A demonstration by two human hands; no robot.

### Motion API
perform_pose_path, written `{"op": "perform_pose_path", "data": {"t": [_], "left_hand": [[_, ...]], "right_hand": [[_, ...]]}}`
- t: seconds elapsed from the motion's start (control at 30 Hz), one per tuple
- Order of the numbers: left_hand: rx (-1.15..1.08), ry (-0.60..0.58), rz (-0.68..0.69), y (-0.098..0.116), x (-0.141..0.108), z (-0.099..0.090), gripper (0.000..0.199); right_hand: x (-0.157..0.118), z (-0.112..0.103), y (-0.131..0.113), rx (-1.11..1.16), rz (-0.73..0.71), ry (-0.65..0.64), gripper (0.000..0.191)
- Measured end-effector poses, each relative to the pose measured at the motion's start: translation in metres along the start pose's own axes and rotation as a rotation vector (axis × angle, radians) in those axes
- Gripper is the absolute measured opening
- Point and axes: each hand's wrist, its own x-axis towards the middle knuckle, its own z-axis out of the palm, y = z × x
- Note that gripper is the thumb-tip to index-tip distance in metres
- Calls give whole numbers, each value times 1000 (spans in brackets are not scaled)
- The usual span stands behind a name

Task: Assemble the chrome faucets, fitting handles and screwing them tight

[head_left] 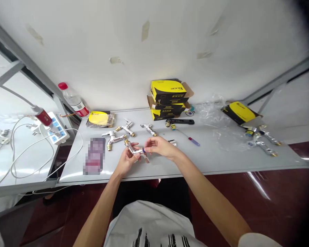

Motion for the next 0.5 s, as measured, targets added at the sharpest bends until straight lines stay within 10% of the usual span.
{"op": "perform_pose_path", "data": {"t": [0.33, 0.5], "left_hand": [[10, -47, -4, -2, 0, -1, 61], [157, 77, -87, 7, 2, 4, 63]], "right_hand": [[2, 2, 10, 160, 120, -225, 51], [-4, 2, 16, 45, 80, -78, 47]]}}
